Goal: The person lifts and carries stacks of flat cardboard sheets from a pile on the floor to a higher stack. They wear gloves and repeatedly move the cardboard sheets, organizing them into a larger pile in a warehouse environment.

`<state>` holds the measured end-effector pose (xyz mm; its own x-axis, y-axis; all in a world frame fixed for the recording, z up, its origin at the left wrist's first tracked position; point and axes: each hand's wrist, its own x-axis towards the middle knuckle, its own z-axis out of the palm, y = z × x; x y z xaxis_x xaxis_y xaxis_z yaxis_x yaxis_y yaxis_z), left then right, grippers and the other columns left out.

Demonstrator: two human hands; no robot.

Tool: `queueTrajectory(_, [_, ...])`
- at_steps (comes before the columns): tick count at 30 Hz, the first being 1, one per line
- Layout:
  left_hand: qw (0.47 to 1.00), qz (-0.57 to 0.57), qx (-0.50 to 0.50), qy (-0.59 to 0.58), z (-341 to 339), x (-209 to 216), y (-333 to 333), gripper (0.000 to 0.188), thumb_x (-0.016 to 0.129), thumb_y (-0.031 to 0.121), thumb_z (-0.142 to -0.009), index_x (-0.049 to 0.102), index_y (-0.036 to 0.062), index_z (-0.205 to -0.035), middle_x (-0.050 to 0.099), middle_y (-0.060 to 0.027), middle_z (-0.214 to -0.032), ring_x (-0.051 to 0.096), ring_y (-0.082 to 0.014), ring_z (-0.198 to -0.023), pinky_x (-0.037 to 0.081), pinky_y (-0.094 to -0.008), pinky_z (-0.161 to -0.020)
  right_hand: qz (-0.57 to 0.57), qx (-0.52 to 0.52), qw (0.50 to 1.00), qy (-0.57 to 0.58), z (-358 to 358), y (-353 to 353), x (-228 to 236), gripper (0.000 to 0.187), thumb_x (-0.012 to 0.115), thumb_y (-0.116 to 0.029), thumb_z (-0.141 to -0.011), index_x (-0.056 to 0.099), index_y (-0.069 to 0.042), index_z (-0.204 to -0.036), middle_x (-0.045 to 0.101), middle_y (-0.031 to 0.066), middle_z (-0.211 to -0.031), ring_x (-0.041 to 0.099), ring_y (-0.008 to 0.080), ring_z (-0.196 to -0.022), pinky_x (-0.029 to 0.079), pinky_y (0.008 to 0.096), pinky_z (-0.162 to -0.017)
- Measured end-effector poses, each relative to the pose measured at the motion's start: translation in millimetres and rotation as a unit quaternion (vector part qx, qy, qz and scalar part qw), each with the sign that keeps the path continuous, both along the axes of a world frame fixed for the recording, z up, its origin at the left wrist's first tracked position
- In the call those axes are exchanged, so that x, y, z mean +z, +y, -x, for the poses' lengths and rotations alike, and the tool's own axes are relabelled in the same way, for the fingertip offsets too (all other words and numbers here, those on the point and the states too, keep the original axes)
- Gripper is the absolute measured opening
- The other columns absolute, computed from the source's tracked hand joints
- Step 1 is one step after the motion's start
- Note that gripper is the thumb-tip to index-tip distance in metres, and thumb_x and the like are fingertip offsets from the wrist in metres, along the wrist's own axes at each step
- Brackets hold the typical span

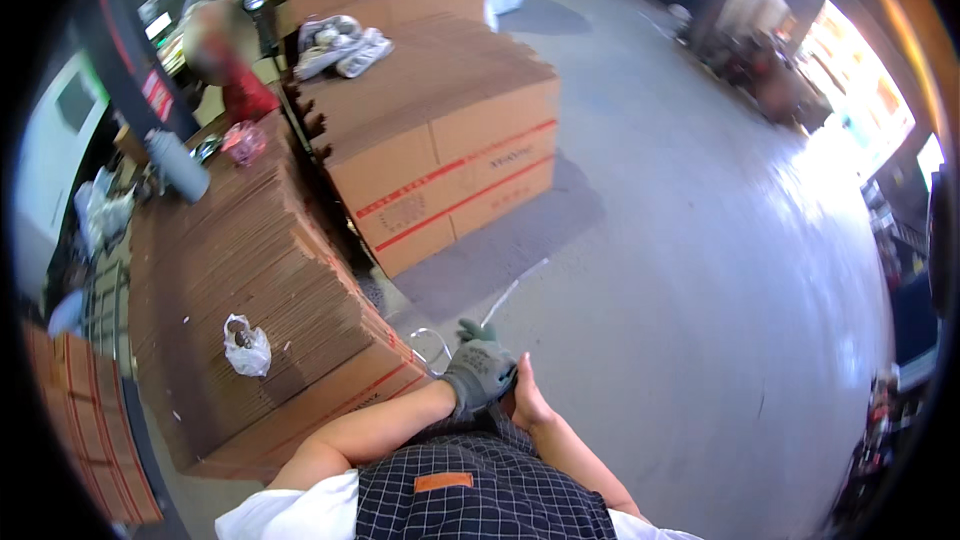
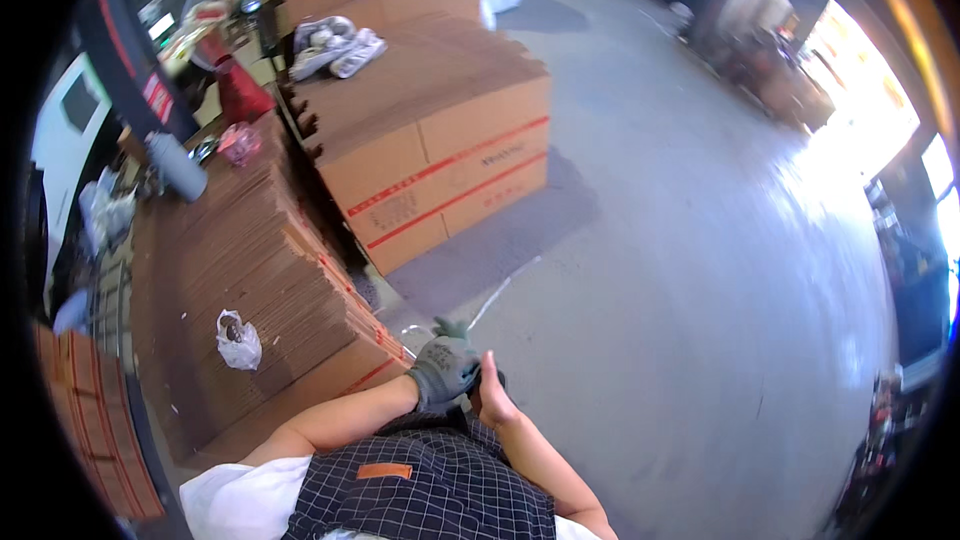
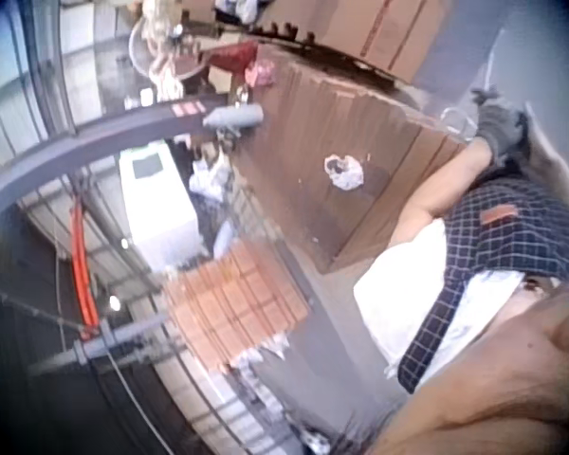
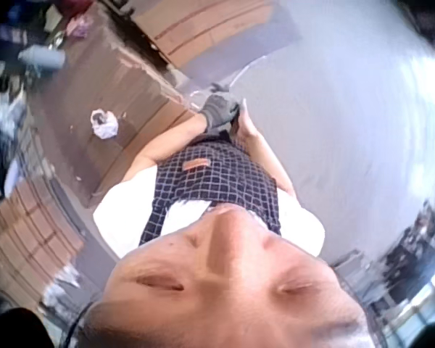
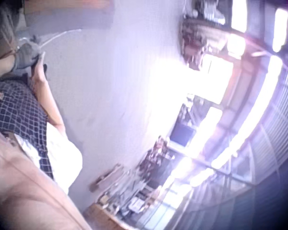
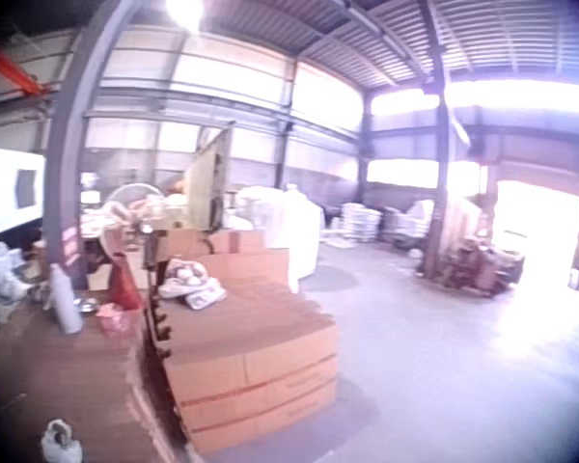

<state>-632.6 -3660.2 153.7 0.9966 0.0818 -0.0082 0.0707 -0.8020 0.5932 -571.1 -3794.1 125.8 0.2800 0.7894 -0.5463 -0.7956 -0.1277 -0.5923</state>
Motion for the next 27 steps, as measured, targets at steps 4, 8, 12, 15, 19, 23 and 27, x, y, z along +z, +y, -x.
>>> queueTrajectory(4, [0.978,0.094,0.179,0.059,-44.6,45.9,31.8,0.044,0.053,0.045,-0.099,0.069,0.0068,-0.083,0.068,-0.0173,-0.080,0.066,-0.0375,-0.073,0.049,-0.0468,-0.065,-0.117,-0.053,0.973,0.193,-116.1,91.8,23.4,0.080,0.041,-0.060,-0.099,0.041,0.006,-0.143,0.053,0.0221,-0.139,0.052,0.0349,-0.129,0.040,0.0489,-0.112])
queueTrajectory(8, [0.941,0.173,0.288,-0.037,-70.3,9.2,72.8,0.029,0.061,0.033,-0.098,0.068,0.0057,-0.089,0.067,-0.0188,-0.083,0.066,-0.0357,-0.073,0.048,-0.0428,-0.063,-0.074,-0.079,0.980,0.169,-163.4,176.0,7.7,0.055,0.059,-0.031,-0.089,0.053,0.006,-0.130,0.063,0.0204,-0.122,0.061,0.0348,-0.114,0.047,0.0496,-0.104])
queueTrajectory(12, [0.883,0.247,0.334,-0.221,-114.8,21.6,152.8,0.027,0.065,0.027,-0.095,0.065,0.0051,-0.078,0.063,-0.0150,-0.076,0.062,-0.0346,-0.070,0.046,-0.0435,-0.060,-0.161,0.051,0.970,0.173,-201.1,228.4,17.0,0.051,0.055,-0.003,-0.084,0.052,0.006,-0.133,0.064,0.0168,-0.123,0.064,0.0301,-0.110,0.050,0.0452,-0.101])
queueTrajectory(15, [0.931,0.045,0.262,-0.249,-158.6,49.7,212.4,0.033,0.066,0.031,-0.092,0.062,0.0077,-0.068,0.060,-0.0101,-0.069,0.060,-0.0306,-0.065,0.045,-0.0456,-0.060,-0.138,0.063,0.988,0.020,-216.7,285.0,38.2,0.062,0.061,-0.009,-0.093,0.038,0.004,-0.150,0.054,0.0167,-0.143,0.057,0.0269,-0.124,0.043,0.0418,-0.109])
queueTrajectory(19, [0.954,-0.015,0.174,-0.242,-202.4,53.7,268.1,0.038,0.066,0.035,-0.090,0.059,0.0104,-0.062,0.058,-0.0082,-0.064,0.060,-0.0276,-0.063,0.046,-0.0434,-0.059,-0.211,-0.162,0.477,0.838,-250.8,379.6,74.8,0.059,0.038,-0.024,-0.107,0.019,-0.004,-0.159,0.031,0.0187,-0.160,0.034,0.0277,-0.146,0.027,0.0404,-0.120])
queueTrajectory(23, [0.967,0.017,0.206,-0.147,-208.8,51.8,320.2,0.037,0.067,0.033,-0.089,0.058,0.0088,-0.063,0.057,-0.0101,-0.063,0.058,-0.0299,-0.061,0.045,-0.0444,-0.059,-0.169,-0.180,0.286,0.926,-255.1,445.0,89.5,0.059,0.033,-0.027,-0.108,0.017,-0.005,-0.160,0.026,0.0162,-0.163,0.029,0.0249,-0.149,0.022,0.0408,-0.122])
queueTrajectory(27, [0.961,0.072,0.204,-0.172,-234.2,33.8,368.2,0.038,0.066,0.034,-0.091,0.060,0.0075,-0.064,0.058,-0.0125,-0.064,0.060,-0.0317,-0.061,0.045,-0.0456,-0.058,-0.215,-0.128,0.459,0.852,-288.2,497.3,85.5,0.058,0.034,-0.027,-0.107,0.020,-0.006,-0.159,0.027,0.0138,-0.163,0.030,0.0228,-0.150,0.021,0.0415,-0.123])
